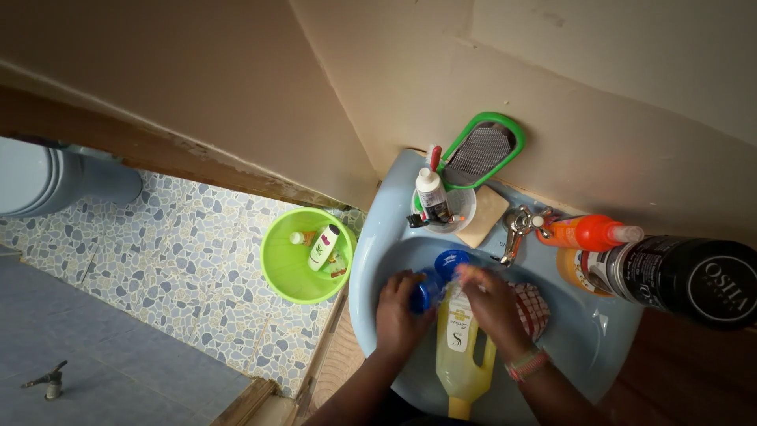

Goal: The person washes a blue plastic container and a yellow plastic bottle in a bathroom sink using a cloth and running water. They scrub the exterior and interior of each item, rinse them, and place them into a green basin on the floor.

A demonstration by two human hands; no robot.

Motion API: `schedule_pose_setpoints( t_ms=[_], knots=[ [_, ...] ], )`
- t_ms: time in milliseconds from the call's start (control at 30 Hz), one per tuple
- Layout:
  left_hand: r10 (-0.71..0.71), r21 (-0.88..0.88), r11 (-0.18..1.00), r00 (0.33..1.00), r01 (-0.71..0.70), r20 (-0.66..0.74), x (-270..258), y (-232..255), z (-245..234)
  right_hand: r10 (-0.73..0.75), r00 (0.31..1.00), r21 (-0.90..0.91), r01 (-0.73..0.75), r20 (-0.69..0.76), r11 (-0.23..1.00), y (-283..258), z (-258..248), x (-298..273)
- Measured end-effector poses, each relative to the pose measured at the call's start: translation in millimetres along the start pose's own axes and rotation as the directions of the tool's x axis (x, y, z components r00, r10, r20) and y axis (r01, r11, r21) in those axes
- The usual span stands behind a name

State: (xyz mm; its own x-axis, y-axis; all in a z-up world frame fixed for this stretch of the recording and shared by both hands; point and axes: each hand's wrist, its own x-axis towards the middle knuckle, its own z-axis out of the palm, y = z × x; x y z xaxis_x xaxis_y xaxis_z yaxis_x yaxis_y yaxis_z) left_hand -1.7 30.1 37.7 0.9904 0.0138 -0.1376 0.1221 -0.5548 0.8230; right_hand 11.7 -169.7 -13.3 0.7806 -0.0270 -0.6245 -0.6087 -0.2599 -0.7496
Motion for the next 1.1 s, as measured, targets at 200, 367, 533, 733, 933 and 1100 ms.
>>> schedule_pose_setpoints(
  t_ms=[200, 367, 533, 733, 933, 1100],
  knots=[
    [-0.133, -0.113, 0.984, 0.991, 0.135, 0.025, 2, 17, -11, -0.093, 0.962, -0.628, -0.094, -0.258, 0.773, 9, 22, 44],
    [-0.209, -0.210, 0.954, 0.977, 0.214, 0.045, -6, 25, -18, 0.094, 0.927, 0.053, -0.080, -0.364, 0.995, 58, 4, 61],
    [-0.238, -0.253, 0.936, 0.970, 0.244, 0.057, -11, 18, -22, 0.190, 0.953, 0.566, -0.023, -0.236, 0.824, 61, -22, 28],
    [-0.309, -0.266, 0.912, 0.950, 0.312, 0.056, -12, 18, -19, -0.049, 0.938, 0.091, 0.085, -0.343, 0.992, -3, -1, 7],
    [-0.392, -0.503, 0.743, 0.896, 0.441, 0.208, -11, 15, -14, 0.137, 0.935, 0.295, -0.037, -0.327, 0.955, -2, 2, 8],
    [-0.256, -0.729, 0.058, 0.716, 0.682, 0.650, -14, -12, -21, 0.079, 0.977, 0.540, 0.042, -0.200, 0.840, 26, 0, 12]
  ],
)
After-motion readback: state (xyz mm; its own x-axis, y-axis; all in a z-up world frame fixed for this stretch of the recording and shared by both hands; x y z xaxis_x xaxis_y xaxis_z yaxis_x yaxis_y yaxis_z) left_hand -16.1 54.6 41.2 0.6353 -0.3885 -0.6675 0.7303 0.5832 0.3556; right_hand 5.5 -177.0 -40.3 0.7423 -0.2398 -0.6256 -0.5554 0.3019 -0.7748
